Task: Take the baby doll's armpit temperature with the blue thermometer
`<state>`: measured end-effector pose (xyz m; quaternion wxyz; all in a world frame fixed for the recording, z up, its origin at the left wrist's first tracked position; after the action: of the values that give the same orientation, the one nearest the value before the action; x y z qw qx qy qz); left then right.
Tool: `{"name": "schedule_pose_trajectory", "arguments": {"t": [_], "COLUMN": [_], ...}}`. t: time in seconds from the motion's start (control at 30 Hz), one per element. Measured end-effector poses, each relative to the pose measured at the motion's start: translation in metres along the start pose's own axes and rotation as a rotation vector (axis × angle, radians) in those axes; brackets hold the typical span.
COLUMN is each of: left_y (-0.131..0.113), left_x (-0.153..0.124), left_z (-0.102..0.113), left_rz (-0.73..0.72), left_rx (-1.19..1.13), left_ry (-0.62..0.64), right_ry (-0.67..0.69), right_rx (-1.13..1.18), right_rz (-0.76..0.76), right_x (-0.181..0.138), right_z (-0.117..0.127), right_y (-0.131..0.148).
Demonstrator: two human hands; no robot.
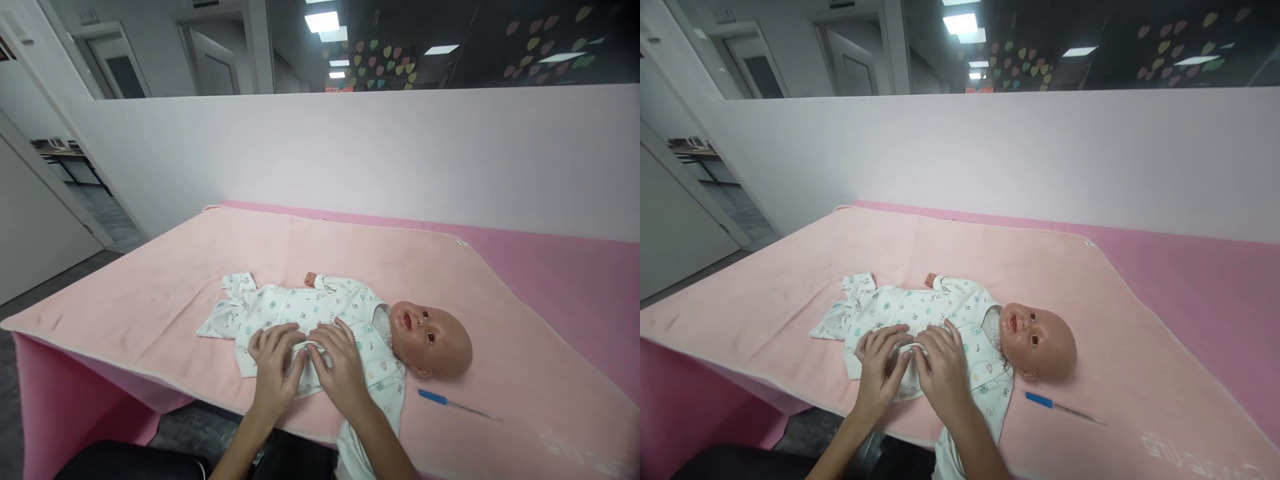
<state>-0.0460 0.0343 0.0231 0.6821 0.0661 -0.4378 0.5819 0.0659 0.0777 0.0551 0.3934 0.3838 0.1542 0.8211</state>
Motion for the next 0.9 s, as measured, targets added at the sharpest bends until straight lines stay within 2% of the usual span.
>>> {"name": "schedule_pose_trajectory", "arguments": {"t": [0.27,0.53,0.9], "left_y": [-0.0035,-0.0015,0.0062], "left_x": [0.0005,-0.0009,-0.0049], "left_z": [-0.0041,-0.0058,-0.0071], "left_rz": [-0.030,-0.023,0.016], "left_rx": [0.001,0.012,-0.099], "left_ry": [0.018,0.023,0.032], "right_ry": [-0.066,-0.055,-0.076], "right_rx": [0.040,0.034,0.024], "right_rz": [-0.002,-0.009,-0.015], "right_x": [-0.0027,-0.0033,-0.0028], "right_z": [0.0044,0.0017,-0.0007], "right_y": [-0.0054,-0.0076,-0.0079]}}
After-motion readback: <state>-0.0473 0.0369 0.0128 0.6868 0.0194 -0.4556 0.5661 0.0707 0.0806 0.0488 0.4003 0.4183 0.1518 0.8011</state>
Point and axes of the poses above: each hand's wrist, its own x-axis towards the middle knuckle, its own z-axis out of the back of the hand, y = z × x, the point moved 6 cm from there along x, towards the middle knuckle, and after that the axes turned 15 degrees about -z, right-handed, at the moved point
